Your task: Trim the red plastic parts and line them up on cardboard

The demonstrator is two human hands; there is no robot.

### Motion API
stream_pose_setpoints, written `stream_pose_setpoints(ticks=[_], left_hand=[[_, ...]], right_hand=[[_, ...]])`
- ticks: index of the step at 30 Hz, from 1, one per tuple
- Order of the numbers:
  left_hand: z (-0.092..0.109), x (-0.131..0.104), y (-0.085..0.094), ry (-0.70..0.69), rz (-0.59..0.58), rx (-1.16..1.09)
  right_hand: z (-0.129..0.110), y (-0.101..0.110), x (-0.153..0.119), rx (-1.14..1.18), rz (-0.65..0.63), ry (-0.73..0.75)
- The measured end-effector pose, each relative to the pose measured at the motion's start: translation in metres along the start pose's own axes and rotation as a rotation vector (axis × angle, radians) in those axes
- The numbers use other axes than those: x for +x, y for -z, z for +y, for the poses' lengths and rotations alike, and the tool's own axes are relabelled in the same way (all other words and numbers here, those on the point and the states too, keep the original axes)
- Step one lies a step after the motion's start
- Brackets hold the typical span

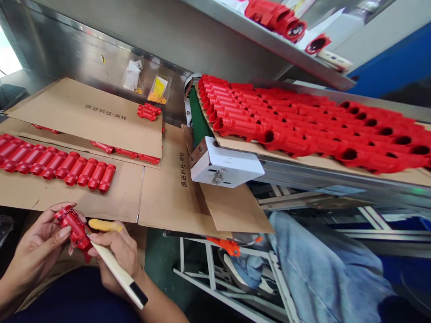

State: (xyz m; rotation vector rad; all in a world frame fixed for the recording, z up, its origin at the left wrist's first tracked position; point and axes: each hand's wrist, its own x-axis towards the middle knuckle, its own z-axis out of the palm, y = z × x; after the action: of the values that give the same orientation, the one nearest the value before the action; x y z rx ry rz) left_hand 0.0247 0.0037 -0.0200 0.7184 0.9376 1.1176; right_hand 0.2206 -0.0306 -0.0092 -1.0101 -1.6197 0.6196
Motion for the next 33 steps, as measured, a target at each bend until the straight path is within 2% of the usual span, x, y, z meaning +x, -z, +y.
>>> stream_pose_setpoints(ticks=[2, 6, 8, 11, 12, 15, 18, 22, 28, 33], left_hand=[[-0.001, 0.0, -0.002, 0.019, 0.0, -0.022], [0.005, 0.001, -0.005, 0.08, -0.04, -0.054], [0.01, 0.002, -0.007, 0.091, -0.034, -0.055], [0.015, 0.001, -0.009, 0.074, 0.0, -0.024], [0.016, 0.001, -0.01, 0.071, 0.008, -0.011], [0.015, 0.0, -0.01, 0.066, 0.026, 0.022], [0.012, 0.002, -0.005, 0.052, -0.001, 0.03], [0.01, 0.004, -0.002, 0.068, -0.007, 0.006], [0.013, 0.002, -0.008, 0.093, 0.003, -0.068], [0.016, 0.001, -0.01, 0.113, -0.009, -0.073]], right_hand=[[0.002, 0.004, 0.002, -0.025, -0.055, 0.053], [0.007, 0.019, 0.006, -0.224, -0.197, 0.287], [0.01, 0.026, 0.006, -0.262, -0.134, 0.263], [0.01, 0.032, 0.005, -0.173, 0.064, 0.077], [0.008, 0.033, 0.004, -0.117, 0.082, 0.025], [-0.001, 0.032, 0.004, 0.05, 0.009, -0.04], [-0.01, 0.03, 0.005, 0.083, -0.083, -0.017], [-0.012, 0.027, 0.007, 0.074, -0.147, 0.073], [-0.005, 0.017, 0.006, 0.047, -0.142, 0.231], [-0.007, 0.019, 0.007, -0.096, -0.216, 0.25]])
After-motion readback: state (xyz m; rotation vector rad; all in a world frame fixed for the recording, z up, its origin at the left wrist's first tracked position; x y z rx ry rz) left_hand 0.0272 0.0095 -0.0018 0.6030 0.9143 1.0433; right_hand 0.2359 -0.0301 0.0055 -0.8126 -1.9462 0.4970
